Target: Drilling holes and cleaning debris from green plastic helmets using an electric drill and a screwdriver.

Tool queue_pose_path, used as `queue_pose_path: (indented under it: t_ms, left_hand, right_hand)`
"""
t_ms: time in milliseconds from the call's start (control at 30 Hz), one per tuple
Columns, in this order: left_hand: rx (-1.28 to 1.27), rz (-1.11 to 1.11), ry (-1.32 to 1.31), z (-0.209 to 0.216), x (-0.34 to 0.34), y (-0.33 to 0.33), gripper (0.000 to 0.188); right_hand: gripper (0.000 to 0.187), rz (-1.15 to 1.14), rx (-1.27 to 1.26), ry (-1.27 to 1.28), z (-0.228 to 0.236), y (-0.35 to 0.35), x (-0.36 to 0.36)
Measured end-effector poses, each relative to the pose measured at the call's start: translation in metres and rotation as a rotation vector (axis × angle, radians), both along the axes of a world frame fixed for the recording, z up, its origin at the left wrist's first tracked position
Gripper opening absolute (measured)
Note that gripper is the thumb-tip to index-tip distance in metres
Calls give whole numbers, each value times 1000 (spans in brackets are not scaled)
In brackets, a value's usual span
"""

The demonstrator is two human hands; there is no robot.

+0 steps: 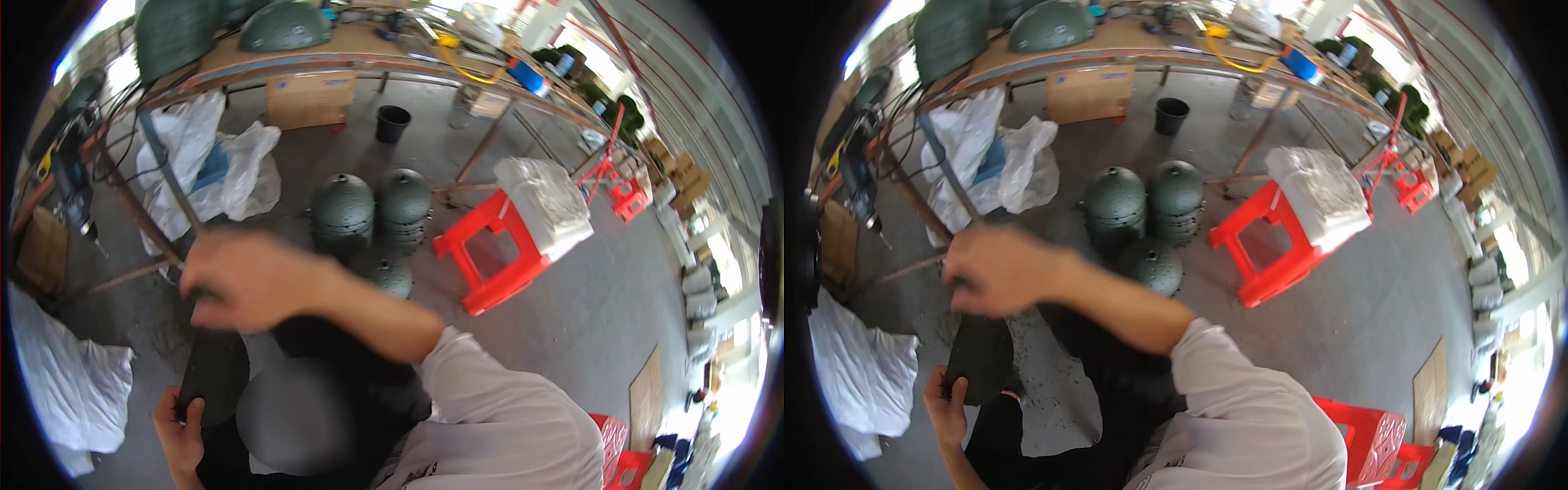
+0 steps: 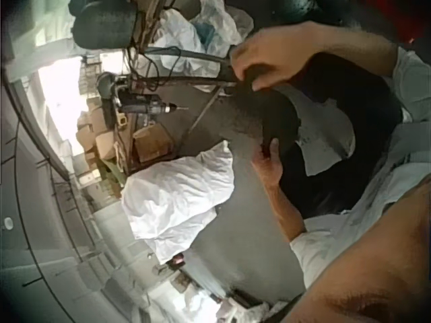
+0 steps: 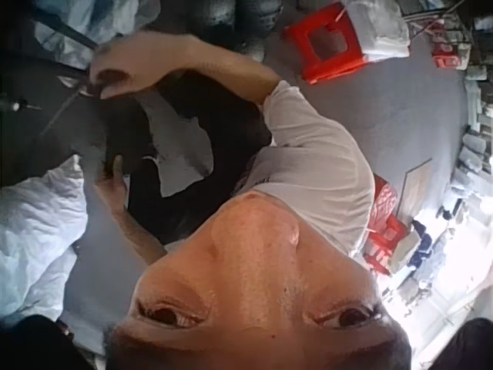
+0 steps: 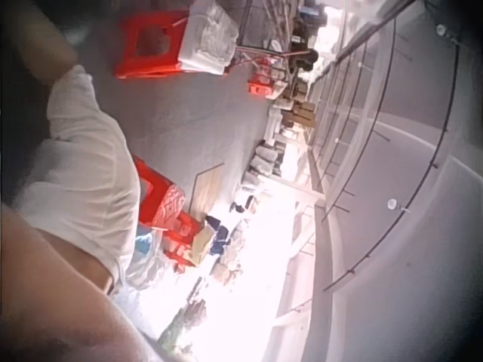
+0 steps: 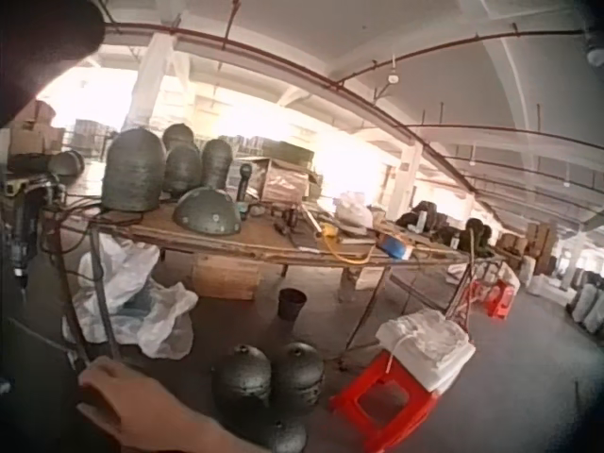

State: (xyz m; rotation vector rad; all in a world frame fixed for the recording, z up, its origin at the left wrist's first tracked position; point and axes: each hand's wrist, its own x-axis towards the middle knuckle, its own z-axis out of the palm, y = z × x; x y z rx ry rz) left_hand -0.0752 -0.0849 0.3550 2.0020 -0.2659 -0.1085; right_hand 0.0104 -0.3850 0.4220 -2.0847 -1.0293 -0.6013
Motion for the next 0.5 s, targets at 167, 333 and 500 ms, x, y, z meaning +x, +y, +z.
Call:
queue_pose_path:
  t_ms: [167, 333, 500]
  left_hand:
    - [-8, 175, 65, 8, -3, 30, 15]
    - [-213, 199, 214, 20, 32, 38, 15]
    - [-80, 96, 291, 25, 82, 46, 35]
  right_hand:
    - [19, -607, 32, 103, 43, -161, 136]
    - [41, -1096, -531, -242, 96, -323, 274]
    - [49, -1227, -769, -29, 95, -380, 352]
